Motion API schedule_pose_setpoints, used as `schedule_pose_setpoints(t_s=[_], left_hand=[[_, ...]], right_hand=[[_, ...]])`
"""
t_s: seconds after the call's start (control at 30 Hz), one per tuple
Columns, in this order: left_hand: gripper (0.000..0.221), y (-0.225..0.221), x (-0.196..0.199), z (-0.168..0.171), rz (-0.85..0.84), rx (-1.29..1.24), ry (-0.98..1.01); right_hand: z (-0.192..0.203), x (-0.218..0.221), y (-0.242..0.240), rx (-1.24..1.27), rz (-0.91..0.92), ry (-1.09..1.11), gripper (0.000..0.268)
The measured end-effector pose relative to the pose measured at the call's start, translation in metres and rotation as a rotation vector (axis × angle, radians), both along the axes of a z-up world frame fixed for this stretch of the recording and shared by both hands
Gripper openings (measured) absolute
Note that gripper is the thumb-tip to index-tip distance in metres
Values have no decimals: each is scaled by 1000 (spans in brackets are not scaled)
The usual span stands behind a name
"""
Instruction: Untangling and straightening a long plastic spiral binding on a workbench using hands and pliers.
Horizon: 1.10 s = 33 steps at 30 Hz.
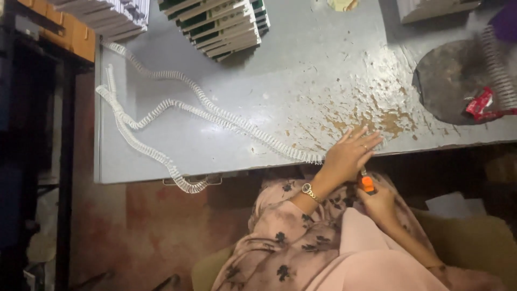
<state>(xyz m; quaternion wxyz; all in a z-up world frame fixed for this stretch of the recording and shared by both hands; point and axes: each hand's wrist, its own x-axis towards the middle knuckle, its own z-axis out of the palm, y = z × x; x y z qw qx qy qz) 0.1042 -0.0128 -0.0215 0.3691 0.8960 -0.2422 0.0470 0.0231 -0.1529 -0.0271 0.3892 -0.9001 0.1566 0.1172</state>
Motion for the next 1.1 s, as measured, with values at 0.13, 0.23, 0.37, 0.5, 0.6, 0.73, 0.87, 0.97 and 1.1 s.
schedule_pose_setpoints(t_s=[0.13,0.23,0.37,0.5,0.6,0.73,0.87,0.97,1.1], left_hand=[[51,-4,-2,-5,61,-26,-44],[44,-7,0,3,127,-81,-146],[45,-11,8,28,186,-262,-98],[41,-14,11,65,327,-542,113],[46,-12,17,73,398,-852,397],[51,-7,26,72,477,-914,527],[57,-2,25,64,457,-893,529],[48,0,23,61,489,-850,487],[43,1,25,50,522,-835,456]], right_hand=[[-36,-14,-16,51,-23,-34,31],[-42,-14,-24,97,-44,-62,27],[-21,-10,-26,195,-91,-78,23],[-78,-26,-41,222,-58,-77,20],[-71,-33,-44,227,-59,-56,20],[-78,-30,-44,218,-54,-101,21],[-53,-26,-46,303,-58,11,21],[-56,-24,-48,326,-43,59,23],[-55,-23,-42,269,-41,87,23]])
